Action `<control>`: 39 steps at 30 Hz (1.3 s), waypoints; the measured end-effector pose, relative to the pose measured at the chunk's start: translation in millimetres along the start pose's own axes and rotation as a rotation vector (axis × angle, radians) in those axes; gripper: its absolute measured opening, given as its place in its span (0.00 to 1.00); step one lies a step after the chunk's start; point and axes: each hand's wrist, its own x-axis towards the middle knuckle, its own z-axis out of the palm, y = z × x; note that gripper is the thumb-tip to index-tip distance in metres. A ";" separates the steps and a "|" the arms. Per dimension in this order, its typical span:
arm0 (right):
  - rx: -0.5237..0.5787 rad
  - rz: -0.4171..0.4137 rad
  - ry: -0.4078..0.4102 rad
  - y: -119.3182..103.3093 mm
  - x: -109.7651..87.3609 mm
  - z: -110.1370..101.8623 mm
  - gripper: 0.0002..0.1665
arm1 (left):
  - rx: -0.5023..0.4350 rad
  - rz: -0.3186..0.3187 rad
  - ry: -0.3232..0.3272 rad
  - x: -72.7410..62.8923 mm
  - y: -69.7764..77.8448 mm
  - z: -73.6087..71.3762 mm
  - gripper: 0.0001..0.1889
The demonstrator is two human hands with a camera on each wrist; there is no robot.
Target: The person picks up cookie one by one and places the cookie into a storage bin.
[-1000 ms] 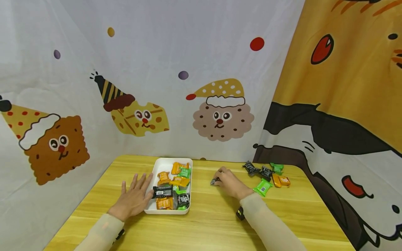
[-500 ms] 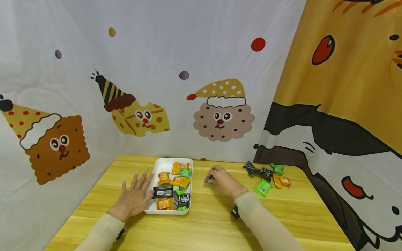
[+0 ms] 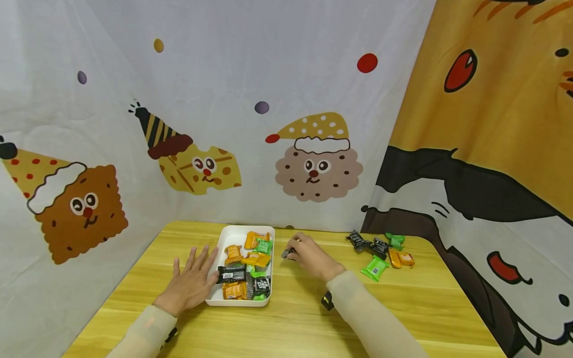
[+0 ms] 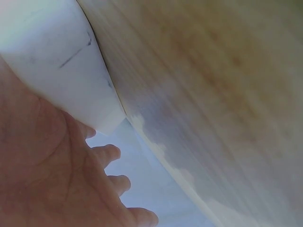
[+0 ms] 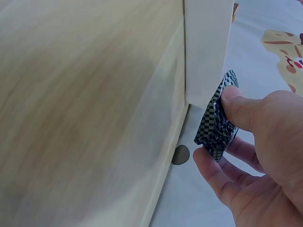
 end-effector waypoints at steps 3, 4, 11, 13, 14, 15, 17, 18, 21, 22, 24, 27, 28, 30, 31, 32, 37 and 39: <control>-0.006 -0.016 0.005 -3.5 3.9 -0.4 0.08 | 0.001 -0.001 -0.002 -0.1 -0.3 0.2 0.40; -0.011 -0.022 0.008 -4.5 5.4 -0.4 0.09 | 0.002 -0.001 -0.003 -0.1 -0.4 0.2 0.40; -0.008 -0.053 0.025 -13.5 12.1 -3.6 0.10 | -0.002 -0.001 -0.001 0.1 -0.3 -0.2 0.40; -0.004 -0.064 0.026 -16.6 13.9 -4.9 0.10 | -0.005 -0.002 -0.003 0.1 -0.2 -0.1 0.40; -0.007 -0.070 0.027 -17.8 15.2 -4.9 0.10 | -0.004 -0.003 -0.004 0.1 -0.2 0.1 0.40; -0.012 -0.077 0.029 -19.0 16.5 -4.8 0.10 | -0.003 -0.004 -0.006 0.0 -0.2 0.2 0.40; -0.021 -0.090 0.032 -21.8 19.1 -5.3 0.11 | -0.002 -0.005 -0.008 -0.1 -0.4 0.4 0.40; -0.026 -0.090 0.032 -23.2 20.4 -5.4 0.12 | -0.003 -0.005 -0.008 -0.1 -0.5 0.4 0.40; -0.055 -0.094 0.037 -28.0 24.9 -6.2 0.14 | 0.000 -0.003 -0.003 0.0 -0.7 0.6 0.40; -0.067 -0.093 0.036 -29.3 26.8 -6.0 0.14 | 0.000 -0.002 0.000 0.0 -0.8 0.6 0.40; -0.092 -0.093 0.030 -32.3 30.2 -5.8 0.16 | 0.002 -0.001 0.001 0.1 -1.0 0.7 0.40; -0.114 -0.106 0.019 -37.0 36.0 -5.2 0.16 | 0.000 -0.001 -0.003 0.0 -1.5 0.8 0.40; -0.115 -0.112 0.017 -38.9 38.0 -5.0 0.16 | -0.001 -0.001 -0.004 -0.1 -1.6 0.8 0.40; -0.113 -0.122 0.008 -43.2 41.8 -5.3 0.16 | -0.003 -0.001 -0.005 -0.2 -1.5 0.9 0.40; -0.108 -0.122 0.004 -45.1 44.0 -5.0 0.16 | -0.004 -0.001 -0.004 -0.2 -1.5 0.8 0.40; -0.103 -0.118 -0.003 -47.5 46.2 -4.9 0.16 | -0.005 -0.002 -0.003 -0.3 -1.4 0.6 0.40; -0.079 -0.085 -0.054 -59.2 57.6 -2.9 0.19 | -0.012 -0.001 -0.001 -0.7 -0.4 -0.4 0.40; -0.086 -0.086 -0.074 -63.9 62.3 -1.8 0.19 | -0.013 0.000 0.000 -0.8 -0.1 -0.8 0.40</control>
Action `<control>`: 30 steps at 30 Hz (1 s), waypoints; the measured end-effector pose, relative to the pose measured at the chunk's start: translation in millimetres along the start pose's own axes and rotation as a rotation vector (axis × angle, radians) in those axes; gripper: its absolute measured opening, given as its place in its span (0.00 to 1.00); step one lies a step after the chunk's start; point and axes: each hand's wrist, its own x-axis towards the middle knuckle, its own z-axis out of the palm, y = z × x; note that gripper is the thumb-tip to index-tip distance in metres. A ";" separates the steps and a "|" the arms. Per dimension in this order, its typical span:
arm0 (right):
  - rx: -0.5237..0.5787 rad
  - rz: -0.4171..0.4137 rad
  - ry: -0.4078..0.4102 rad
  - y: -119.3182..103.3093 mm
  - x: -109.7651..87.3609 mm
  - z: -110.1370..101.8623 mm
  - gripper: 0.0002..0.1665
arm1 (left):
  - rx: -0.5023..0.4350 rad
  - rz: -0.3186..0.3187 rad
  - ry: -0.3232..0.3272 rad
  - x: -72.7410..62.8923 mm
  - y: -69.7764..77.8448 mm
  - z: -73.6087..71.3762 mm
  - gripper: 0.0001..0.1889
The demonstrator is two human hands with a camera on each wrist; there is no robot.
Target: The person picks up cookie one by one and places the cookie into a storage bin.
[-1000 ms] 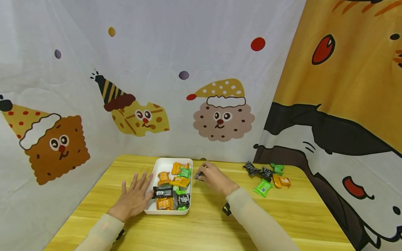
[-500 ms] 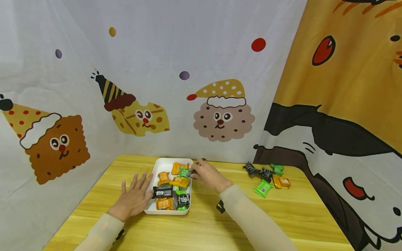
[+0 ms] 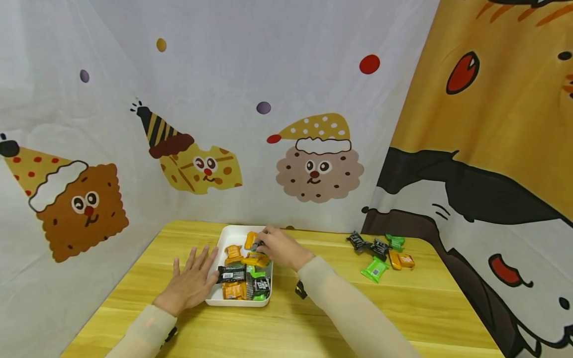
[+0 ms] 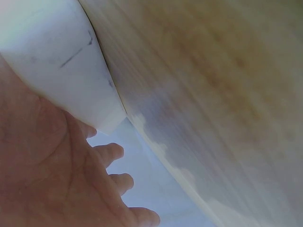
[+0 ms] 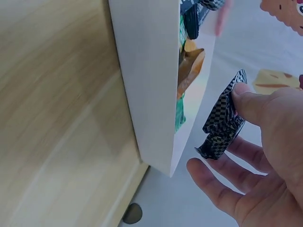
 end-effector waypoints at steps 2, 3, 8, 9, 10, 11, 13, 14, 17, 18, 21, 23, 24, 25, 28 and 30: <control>-0.020 -0.006 -0.020 -4.1 5.0 0.4 0.19 | 0.004 0.000 0.002 0.1 0.1 -0.2 0.40; -0.029 -0.009 -0.028 -6.2 7.4 0.5 0.18 | 0.008 0.000 0.002 0.2 0.2 -0.1 0.40; -0.071 -0.029 -0.047 -17.0 19.2 -1.1 0.15 | 0.026 -0.003 0.003 0.4 0.0 0.3 0.40; -0.077 -0.033 -0.051 -19.1 21.5 -1.4 0.15 | 0.027 -0.003 0.003 0.4 -0.1 0.3 0.40; -0.087 -0.039 -0.053 -21.0 23.7 -1.8 0.15 | 0.028 -0.004 0.004 0.5 -0.2 0.4 0.40; -0.096 -0.045 -0.055 -22.7 25.9 -1.7 0.15 | 0.028 -0.005 0.004 0.5 -0.3 0.4 0.40; -0.099 -0.050 -0.067 -25.1 30.4 -0.4 0.14 | 0.030 -0.007 0.000 0.5 -0.5 0.8 0.40; -0.102 -0.051 -0.074 -26.1 32.2 0.4 0.14 | 0.031 -0.008 -0.002 0.4 -0.5 0.9 0.40; -0.107 -0.050 -0.090 -28.2 36.2 3.4 0.14 | 0.034 -0.010 -0.006 0.1 -0.8 1.0 0.40; -0.107 -0.047 -0.095 -28.9 36.9 3.9 0.15 | 0.035 -0.009 -0.007 0.1 -0.7 1.1 0.40; -0.111 -0.039 -0.096 -30.5 37.5 4.0 0.18 | 0.029 -0.009 -0.009 0.3 -0.6 1.3 0.40; -0.103 -0.032 -0.097 -31.1 36.9 3.3 0.20 | 0.026 -0.009 -0.012 0.4 -0.3 1.5 0.40; -0.099 -0.028 -0.094 -31.4 36.5 2.7 0.21 | 0.025 -0.008 -0.012 0.5 -0.3 1.5 0.40; -0.096 -0.025 -0.094 -31.5 35.8 2.1 0.22 | 0.023 -0.009 -0.014 0.6 -0.2 1.7 0.40; -0.082 -0.019 -0.086 -31.4 33.2 0.4 0.22 | 0.021 -0.007 -0.014 0.8 0.1 1.4 0.40; -0.079 -0.018 -0.077 -31.3 30.9 -1.2 0.21 | 0.017 -0.007 -0.014 0.9 0.3 0.8 0.40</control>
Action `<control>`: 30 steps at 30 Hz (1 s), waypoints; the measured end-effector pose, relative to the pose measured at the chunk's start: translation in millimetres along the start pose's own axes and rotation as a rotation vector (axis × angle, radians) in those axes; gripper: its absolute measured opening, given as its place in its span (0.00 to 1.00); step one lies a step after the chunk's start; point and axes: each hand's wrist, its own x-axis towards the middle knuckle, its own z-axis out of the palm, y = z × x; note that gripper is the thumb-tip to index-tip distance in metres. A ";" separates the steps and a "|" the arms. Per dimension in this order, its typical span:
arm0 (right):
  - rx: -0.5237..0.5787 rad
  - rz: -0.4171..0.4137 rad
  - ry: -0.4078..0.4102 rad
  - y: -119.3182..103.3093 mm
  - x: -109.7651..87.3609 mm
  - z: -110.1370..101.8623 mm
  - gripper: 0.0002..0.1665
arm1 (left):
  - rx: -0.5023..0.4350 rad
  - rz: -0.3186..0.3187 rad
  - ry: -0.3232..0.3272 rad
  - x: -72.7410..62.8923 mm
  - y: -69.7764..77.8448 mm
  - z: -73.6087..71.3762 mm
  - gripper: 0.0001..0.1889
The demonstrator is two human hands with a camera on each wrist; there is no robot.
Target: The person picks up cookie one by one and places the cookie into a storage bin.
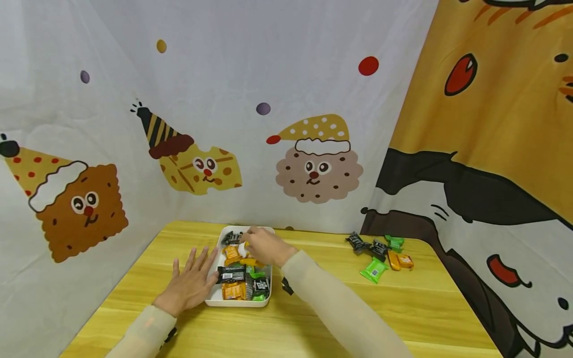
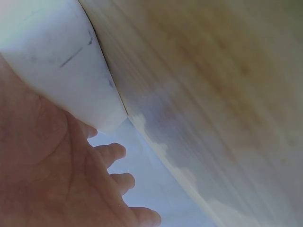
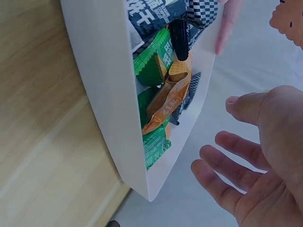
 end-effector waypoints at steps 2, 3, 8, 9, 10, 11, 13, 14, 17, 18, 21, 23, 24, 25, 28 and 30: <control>-0.010 -0.004 0.010 0.7 -3.5 -1.0 0.21 | -0.005 0.000 -0.003 0.0 0.4 -0.4 0.40; -0.021 -0.009 0.016 1.3 -5.2 -0.9 0.21 | -0.003 0.001 -0.002 0.2 0.2 -0.3 0.40; -0.060 -0.032 0.044 6.5 -14.5 1.3 0.19 | 0.008 0.006 0.007 -0.1 -0.2 0.0 0.40; -0.060 -0.036 0.049 7.8 -16.7 1.9 0.19 | 0.009 0.007 0.008 -0.2 0.0 -0.2 0.40; -0.059 -0.040 0.052 9.2 -19.3 2.1 0.19 | 0.010 0.007 0.010 -0.4 0.3 -0.7 0.40; -0.059 -0.044 0.056 10.6 -22.0 2.5 0.18 | 0.011 0.008 0.012 -0.7 0.5 -1.1 0.39; -0.057 -0.049 0.065 13.6 -27.4 2.8 0.18 | 0.013 0.010 0.015 -1.2 0.9 -1.5 0.39; -0.058 -0.053 0.070 15.1 -30.2 3.0 0.18 | 0.014 0.011 0.018 -1.4 1.2 -1.7 0.39; -0.050 -0.058 0.082 19.2 -39.0 2.7 0.19 | 0.018 0.012 0.019 -1.7 2.2 -2.2 0.39; -0.047 -0.061 0.087 20.7 -42.0 2.8 0.19 | 0.019 0.012 0.019 -1.6 2.4 -2.3 0.39; -0.044 -0.066 0.102 24.8 -52.2 3.1 0.20 | 0.021 0.010 0.013 -1.2 2.5 -2.1 0.40; -0.049 -0.070 0.113 27.6 -59.5 3.1 0.20 | 0.025 0.007 0.010 -0.6 1.8 -1.6 0.40; -0.052 -0.073 0.120 29.6 -62.9 4.0 0.20 | 0.027 0.007 0.009 -0.2 1.3 -1.1 0.40; -0.051 -0.072 0.123 31.3 -66.7 4.4 0.20 | 0.027 0.007 0.009 0.1 0.8 -0.8 0.40; -0.041 -0.064 0.138 38.0 -77.6 6.1 0.19 | 0.029 0.006 0.009 0.8 -0.6 0.8 0.41; -0.029 -0.055 0.151 43.3 -84.1 7.7 0.18 | 0.031 0.008 0.012 1.2 -1.3 1.5 0.41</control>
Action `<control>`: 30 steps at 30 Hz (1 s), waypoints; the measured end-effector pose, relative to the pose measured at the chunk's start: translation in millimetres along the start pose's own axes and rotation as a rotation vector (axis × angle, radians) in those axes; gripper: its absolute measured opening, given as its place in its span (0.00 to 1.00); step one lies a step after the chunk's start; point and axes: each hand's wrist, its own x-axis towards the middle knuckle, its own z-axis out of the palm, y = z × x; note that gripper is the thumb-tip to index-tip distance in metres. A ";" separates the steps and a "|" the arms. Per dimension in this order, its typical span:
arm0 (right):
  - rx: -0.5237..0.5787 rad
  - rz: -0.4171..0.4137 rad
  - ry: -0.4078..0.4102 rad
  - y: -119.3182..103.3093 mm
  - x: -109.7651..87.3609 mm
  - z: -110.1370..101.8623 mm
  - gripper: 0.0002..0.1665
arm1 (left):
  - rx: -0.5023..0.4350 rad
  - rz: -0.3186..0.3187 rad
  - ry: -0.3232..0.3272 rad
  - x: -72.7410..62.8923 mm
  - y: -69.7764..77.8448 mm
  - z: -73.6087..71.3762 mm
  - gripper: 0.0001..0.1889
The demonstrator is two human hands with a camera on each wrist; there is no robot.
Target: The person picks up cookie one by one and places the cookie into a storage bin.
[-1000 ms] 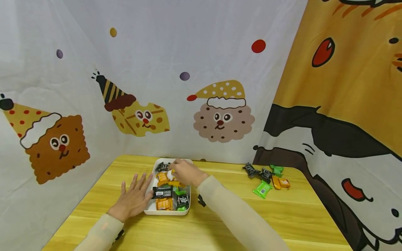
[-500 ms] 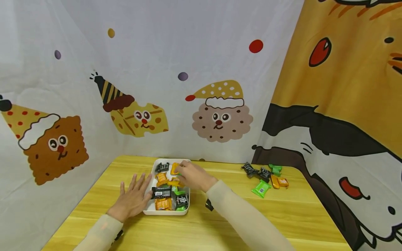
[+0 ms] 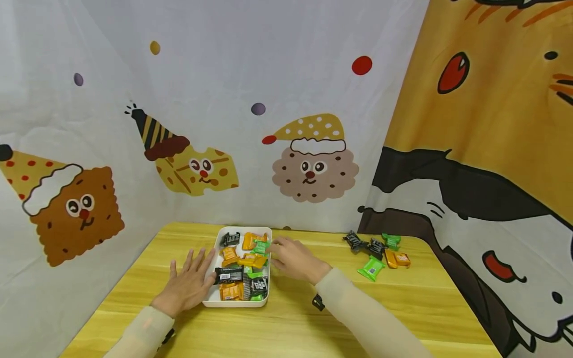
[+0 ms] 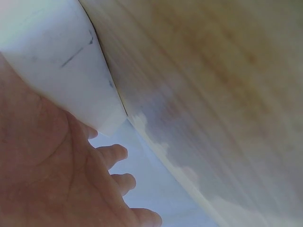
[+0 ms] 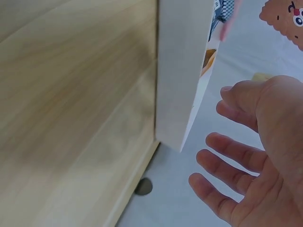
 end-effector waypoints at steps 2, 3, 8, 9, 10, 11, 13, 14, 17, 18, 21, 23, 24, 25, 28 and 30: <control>0.001 0.013 0.011 4.8 -6.7 0.1 0.18 | 0.004 0.000 0.005 -0.1 -0.7 0.5 0.41; 0.002 0.020 0.014 7.4 -10.0 0.2 0.19 | 0.004 0.000 0.007 -0.3 -0.8 0.6 0.41; 0.002 0.081 0.001 22.4 -29.5 1.4 0.19 | -0.014 -0.001 -0.001 -0.6 -0.5 0.1 0.40; 0.008 0.095 -0.006 25.9 -33.7 1.6 0.19 | -0.021 -0.003 -0.006 -0.6 -0.3 0.0 0.40; 0.018 0.109 -0.010 29.8 -37.9 2.2 0.19 | -0.027 -0.003 -0.010 -0.6 -0.3 -0.1 0.40; 0.026 0.124 -0.014 33.9 -42.0 2.5 0.20 | -0.030 -0.006 -0.013 -0.8 0.0 -0.5 0.41; 0.052 0.149 -0.017 42.9 -49.8 2.6 0.21 | -0.029 -0.006 -0.015 -0.7 0.1 -0.7 0.41; 0.059 0.162 -0.017 47.6 -53.6 2.4 0.21 | -0.029 -0.006 -0.014 -0.6 0.2 -0.9 0.41; 0.066 0.191 -0.011 62.4 -64.9 1.9 0.21 | -0.017 -0.005 -0.014 -0.2 0.7 -0.9 0.41; 0.068 0.198 -0.010 67.3 -68.6 1.5 0.21 | -0.015 -0.004 -0.014 0.0 0.7 -0.8 0.41; 0.058 0.228 -0.007 81.0 -78.4 0.1 0.21 | -0.007 -0.003 -0.013 0.1 1.1 -1.2 0.41; 0.055 0.254 -0.013 89.2 -84.0 -1.2 0.21 | -0.009 -0.003 -0.014 -0.1 1.3 -1.6 0.41; 0.049 0.268 -0.014 93.1 -86.5 -1.4 0.21 | -0.011 -0.003 -0.015 -0.1 1.4 -1.7 0.41; 0.048 0.283 -0.021 96.6 -88.6 -1.8 0.21 | -0.011 -0.004 -0.016 -0.1 1.4 -1.8 0.41; 0.049 0.319 -0.038 105.7 -94.5 -3.0 0.21 | -0.004 -0.004 -0.019 0.2 1.3 -1.7 0.41; 0.059 0.339 -0.044 110.7 -97.8 -4.4 0.22 | 0.003 -0.003 -0.017 0.7 1.4 -1.8 0.41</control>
